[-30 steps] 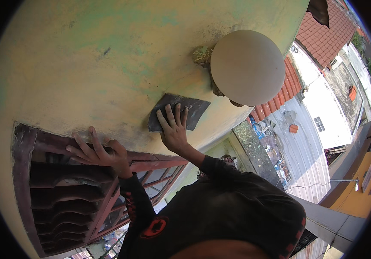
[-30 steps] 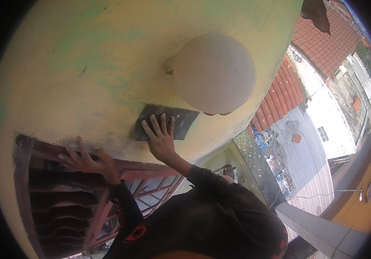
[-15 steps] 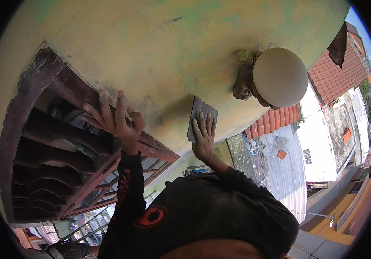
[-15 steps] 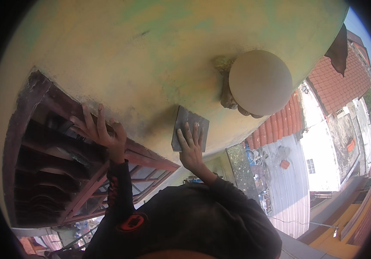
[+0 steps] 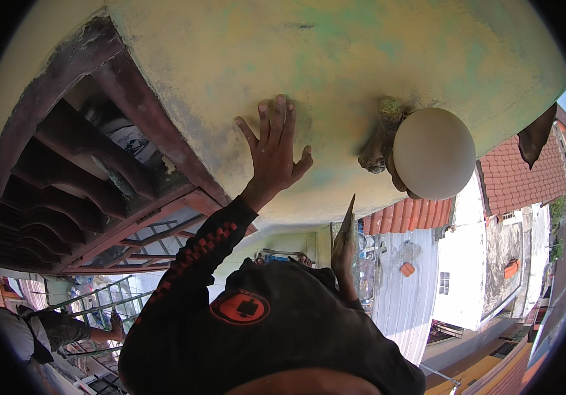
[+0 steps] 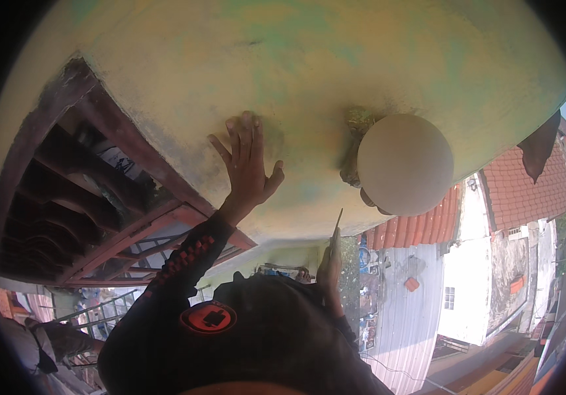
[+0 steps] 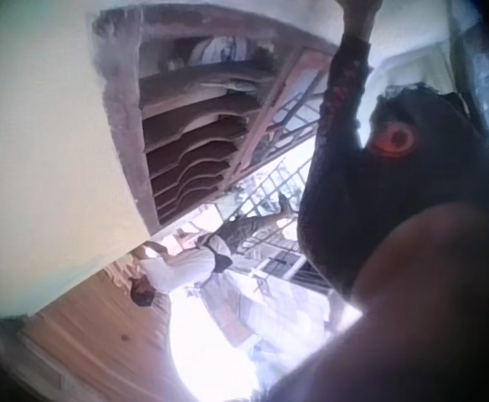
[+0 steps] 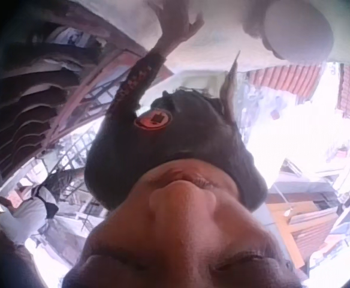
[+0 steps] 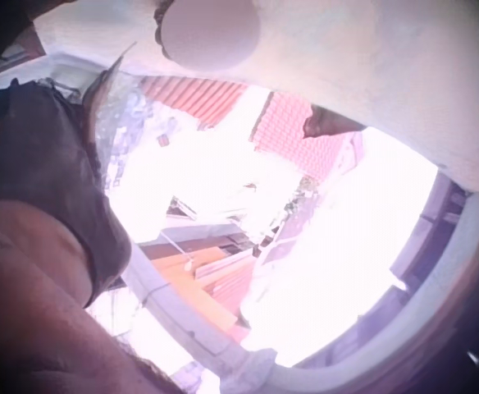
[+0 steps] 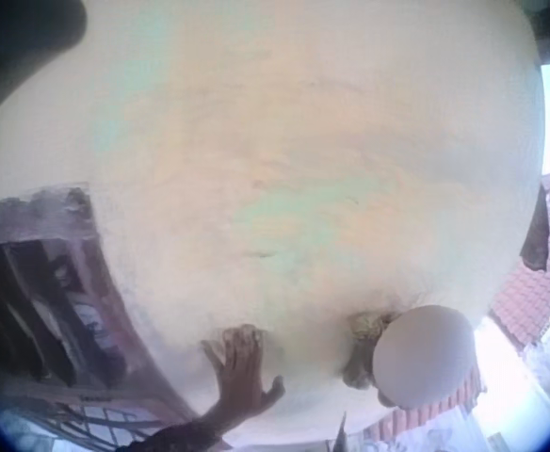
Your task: The person smooths a ceiling surface using a sanding block and a scraper. They repeatedly rub the sanding block against the ceiling and use the scraper to remove material, working around a light fixture.
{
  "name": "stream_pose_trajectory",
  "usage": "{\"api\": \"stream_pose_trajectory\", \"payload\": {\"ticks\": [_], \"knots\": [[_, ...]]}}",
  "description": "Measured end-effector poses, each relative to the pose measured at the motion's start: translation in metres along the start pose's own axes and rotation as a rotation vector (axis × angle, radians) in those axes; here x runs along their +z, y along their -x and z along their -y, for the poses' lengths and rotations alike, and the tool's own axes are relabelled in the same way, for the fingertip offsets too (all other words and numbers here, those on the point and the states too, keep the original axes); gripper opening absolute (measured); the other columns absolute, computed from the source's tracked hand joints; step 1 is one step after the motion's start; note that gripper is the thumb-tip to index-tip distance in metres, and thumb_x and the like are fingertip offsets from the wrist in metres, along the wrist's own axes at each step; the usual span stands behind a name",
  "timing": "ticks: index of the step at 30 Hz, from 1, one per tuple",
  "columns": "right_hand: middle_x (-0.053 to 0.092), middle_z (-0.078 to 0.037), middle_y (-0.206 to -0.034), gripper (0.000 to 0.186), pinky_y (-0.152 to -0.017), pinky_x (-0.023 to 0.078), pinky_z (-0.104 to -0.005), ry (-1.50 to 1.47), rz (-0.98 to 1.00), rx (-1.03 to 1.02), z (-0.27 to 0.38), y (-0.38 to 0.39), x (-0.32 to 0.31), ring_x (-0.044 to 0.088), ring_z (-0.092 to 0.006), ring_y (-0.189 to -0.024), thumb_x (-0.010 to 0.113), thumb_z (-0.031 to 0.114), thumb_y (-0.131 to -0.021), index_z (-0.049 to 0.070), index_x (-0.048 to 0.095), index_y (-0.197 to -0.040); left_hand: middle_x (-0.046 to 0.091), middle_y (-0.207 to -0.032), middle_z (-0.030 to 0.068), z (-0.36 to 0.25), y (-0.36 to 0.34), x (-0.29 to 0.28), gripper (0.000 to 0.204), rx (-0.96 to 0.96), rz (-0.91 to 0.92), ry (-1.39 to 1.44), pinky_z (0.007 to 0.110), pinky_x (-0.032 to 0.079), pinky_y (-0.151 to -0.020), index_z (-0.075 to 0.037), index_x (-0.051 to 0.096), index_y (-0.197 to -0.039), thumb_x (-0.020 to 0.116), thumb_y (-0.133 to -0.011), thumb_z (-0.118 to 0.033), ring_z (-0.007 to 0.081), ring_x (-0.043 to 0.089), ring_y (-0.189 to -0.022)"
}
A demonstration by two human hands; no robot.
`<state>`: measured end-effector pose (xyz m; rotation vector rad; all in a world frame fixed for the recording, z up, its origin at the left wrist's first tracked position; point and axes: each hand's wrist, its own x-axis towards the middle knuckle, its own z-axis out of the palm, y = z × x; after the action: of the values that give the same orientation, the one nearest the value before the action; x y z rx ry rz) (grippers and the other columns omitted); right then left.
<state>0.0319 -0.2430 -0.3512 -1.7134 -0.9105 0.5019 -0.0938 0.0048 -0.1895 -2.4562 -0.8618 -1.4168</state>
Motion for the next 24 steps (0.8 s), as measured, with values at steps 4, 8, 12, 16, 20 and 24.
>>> {"api": "stream_pose_trajectory", "payload": {"ticks": [4, 8, 12, 16, 20, 24], "knots": [[0.033, -0.027, -0.160, 0.054, -0.120, 0.029, -0.0412, 0.057, -0.023, -0.097, -0.014, -0.006, -0.020, 0.033, -0.0369, -0.150, 0.034, 0.002, -0.104, -0.006, 0.026, -0.157, 0.015, -0.166, 0.0265, -0.020, 0.010, 0.021, 0.092, -0.036, 0.097, -0.064, 0.076, -0.009, -0.112, 0.005, 0.022, -0.158, 0.060, -0.088, -0.043, 0.0488, 0.003, -0.154], [0.034, -0.027, -0.160, 0.052, -0.121, 0.027, -0.0409, 0.033, -0.012, 0.067, -0.039, -0.012, -0.032, 0.032, -0.0359, -0.150, 0.035, 0.004, -0.106, -0.006, 0.028, -0.156, 0.015, -0.166, 0.0253, -0.031, 0.001, 0.022, 0.094, -0.064, 0.086, -0.066, 0.077, -0.008, -0.112, 0.003, 0.023, -0.158, 0.062, -0.086, -0.042, 0.0489, 0.005, -0.154], [0.033, -0.025, -0.161, 0.050, -0.122, 0.026, -0.0415, 0.064, 0.059, 0.103, -0.079, -0.027, -0.037, 0.031, -0.0350, -0.151, 0.036, 0.007, -0.107, -0.007, 0.029, -0.155, 0.015, -0.167, 0.0233, -0.037, -0.064, -0.013, 0.093, -0.074, -0.028, -0.087, 0.079, -0.005, -0.111, 0.002, 0.023, -0.158, 0.063, -0.086, -0.042, 0.0489, 0.005, -0.154], [0.031, -0.025, -0.162, 0.051, -0.122, 0.025, -0.0414, 0.086, 0.089, 0.058, -0.071, -0.036, -0.041, 0.030, -0.0340, -0.151, 0.033, 0.007, -0.108, -0.006, 0.026, -0.157, 0.017, -0.167, 0.0198, -0.049, -0.049, -0.007, 0.092, -0.064, 0.089, -0.115, 0.081, -0.004, -0.111, 0.000, 0.025, -0.159, 0.064, -0.086, -0.042, 0.0469, 0.006, -0.154], [0.030, -0.023, -0.164, 0.052, -0.121, 0.025, -0.0395, -0.020, 0.071, -0.013, -0.047, -0.037, -0.039, 0.030, -0.0312, -0.151, 0.031, 0.008, -0.109, -0.006, 0.023, -0.158, 0.018, -0.168, 0.0175, -0.055, -0.029, 0.008, 0.091, -0.059, 0.121, -0.109, 0.081, -0.003, -0.110, -0.003, 0.026, -0.159, 0.064, -0.086, -0.043, 0.0446, 0.009, -0.155], [0.051, -0.029, -0.145, 0.047, -0.108, 0.038, -0.0385, -0.043, 0.018, -0.005, -0.063, -0.033, -0.038, 0.053, -0.0328, -0.126, 0.041, 0.017, -0.108, -0.012, 0.040, -0.146, 0.018, -0.168, 0.0172, -0.050, -0.106, -0.026, 0.089, -0.004, -0.055, -0.167, 0.079, -0.004, -0.112, -0.003, 0.026, -0.159, 0.063, -0.088, -0.042, 0.0424, 0.010, -0.155]]}}
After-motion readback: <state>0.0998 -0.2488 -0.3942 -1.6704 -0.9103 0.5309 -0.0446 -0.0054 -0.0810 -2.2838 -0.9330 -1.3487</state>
